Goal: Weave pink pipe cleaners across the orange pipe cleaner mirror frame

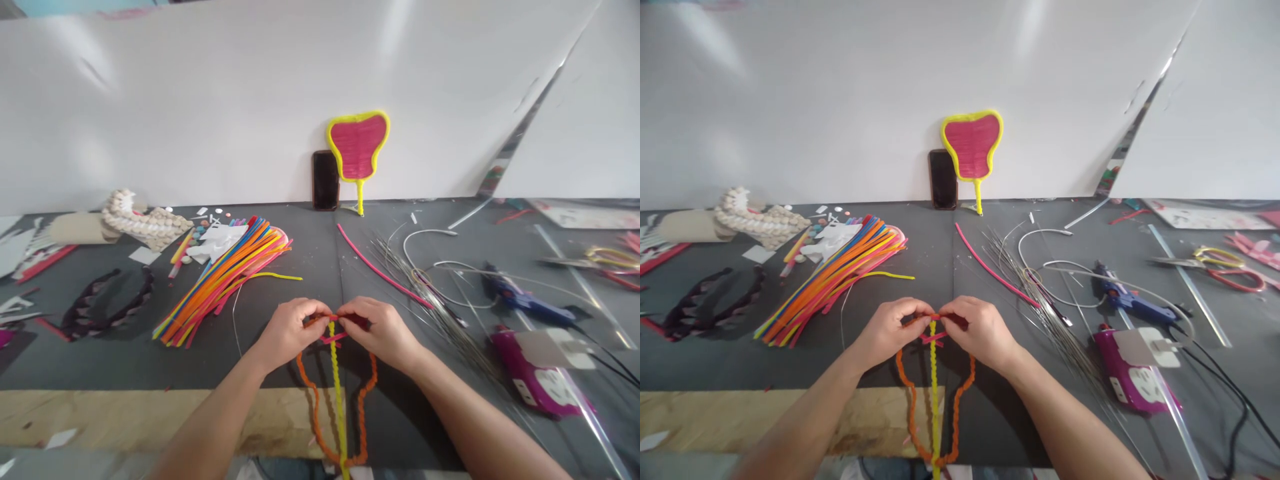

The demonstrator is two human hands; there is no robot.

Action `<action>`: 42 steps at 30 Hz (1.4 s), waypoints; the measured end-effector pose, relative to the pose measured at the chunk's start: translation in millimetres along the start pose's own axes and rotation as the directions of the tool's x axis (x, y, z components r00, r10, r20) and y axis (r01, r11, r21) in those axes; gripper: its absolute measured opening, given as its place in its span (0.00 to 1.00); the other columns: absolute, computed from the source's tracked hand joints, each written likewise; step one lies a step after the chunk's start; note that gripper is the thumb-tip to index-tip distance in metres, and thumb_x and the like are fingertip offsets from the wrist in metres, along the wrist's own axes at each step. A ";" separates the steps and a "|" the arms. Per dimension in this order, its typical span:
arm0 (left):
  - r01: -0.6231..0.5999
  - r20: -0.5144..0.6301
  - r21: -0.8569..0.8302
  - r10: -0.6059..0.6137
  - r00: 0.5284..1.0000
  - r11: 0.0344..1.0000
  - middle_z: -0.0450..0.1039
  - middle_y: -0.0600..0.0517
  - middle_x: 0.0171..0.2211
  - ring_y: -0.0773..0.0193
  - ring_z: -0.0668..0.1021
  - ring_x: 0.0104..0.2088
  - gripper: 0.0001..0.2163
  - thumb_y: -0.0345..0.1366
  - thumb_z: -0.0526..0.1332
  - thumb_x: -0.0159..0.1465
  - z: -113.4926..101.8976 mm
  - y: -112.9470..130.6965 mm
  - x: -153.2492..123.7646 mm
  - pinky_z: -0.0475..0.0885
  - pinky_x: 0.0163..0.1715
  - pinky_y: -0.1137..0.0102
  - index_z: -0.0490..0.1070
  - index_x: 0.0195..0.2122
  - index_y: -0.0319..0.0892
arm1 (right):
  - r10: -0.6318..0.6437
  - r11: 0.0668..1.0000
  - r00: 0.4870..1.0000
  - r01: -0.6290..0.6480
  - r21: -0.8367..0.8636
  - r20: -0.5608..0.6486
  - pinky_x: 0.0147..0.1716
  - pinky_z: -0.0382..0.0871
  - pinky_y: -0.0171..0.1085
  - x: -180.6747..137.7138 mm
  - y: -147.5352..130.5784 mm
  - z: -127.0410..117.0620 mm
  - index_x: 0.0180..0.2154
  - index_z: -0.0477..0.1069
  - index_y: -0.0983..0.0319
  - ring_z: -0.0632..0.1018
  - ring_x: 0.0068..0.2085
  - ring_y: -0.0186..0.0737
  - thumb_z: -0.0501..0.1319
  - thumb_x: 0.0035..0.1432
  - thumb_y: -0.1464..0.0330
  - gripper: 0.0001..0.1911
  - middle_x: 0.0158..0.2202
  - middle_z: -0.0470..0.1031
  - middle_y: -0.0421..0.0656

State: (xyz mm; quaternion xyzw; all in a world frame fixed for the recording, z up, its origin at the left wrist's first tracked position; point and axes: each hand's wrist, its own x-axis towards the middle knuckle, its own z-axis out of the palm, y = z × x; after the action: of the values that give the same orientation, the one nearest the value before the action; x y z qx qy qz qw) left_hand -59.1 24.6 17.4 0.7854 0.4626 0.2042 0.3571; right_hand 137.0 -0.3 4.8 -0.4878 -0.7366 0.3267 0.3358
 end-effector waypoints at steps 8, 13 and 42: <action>0.011 0.017 -0.014 -0.011 1.000 1.000 0.77 0.55 0.31 0.67 0.75 0.33 0.07 0.33 0.57 0.60 -0.9 1.9 0.5 0.67 0.35 0.74 0.75 0.34 0.45 | -0.080 0.995 0.996 0.082 -0.062 0.028 0.32 0.65 0.33 0.3 3.4 -1.5 0.34 0.73 0.59 0.73 0.30 0.36 0.55 0.57 0.73 0.08 0.29 0.75 0.42; 0.085 0.053 -0.181 -0.076 0.996 0.980 0.76 0.55 0.30 0.66 0.75 0.32 0.08 0.37 0.58 0.59 -0.6 6.1 -0.5 0.69 0.32 0.76 0.74 0.35 0.43 | -0.109 0.992 0.994 0.109 -0.058 0.013 0.33 0.66 0.34 -0.1 1.9 1.7 0.34 0.73 0.59 0.74 0.31 0.37 0.55 0.58 0.72 0.08 0.30 0.75 0.43; 0.196 -0.015 -0.244 -0.206 0.978 0.950 0.73 0.56 0.23 0.69 0.70 0.23 0.10 0.40 0.57 0.59 -5.9 0.7 3.2 0.65 0.24 0.76 0.74 0.28 0.40 | 0.120 0.979 0.991 -0.127 0.156 0.058 0.35 0.70 0.35 -1.4 2.8 -1.6 0.47 0.70 0.58 0.76 0.34 0.37 0.62 0.54 0.66 0.17 0.39 0.77 0.43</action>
State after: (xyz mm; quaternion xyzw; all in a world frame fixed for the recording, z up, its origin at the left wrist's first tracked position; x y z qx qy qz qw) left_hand -60.9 29.4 21.8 0.6807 0.5190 0.2374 0.4593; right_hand 140.2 -0.6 3.2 -0.4960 -0.6843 0.4165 0.3350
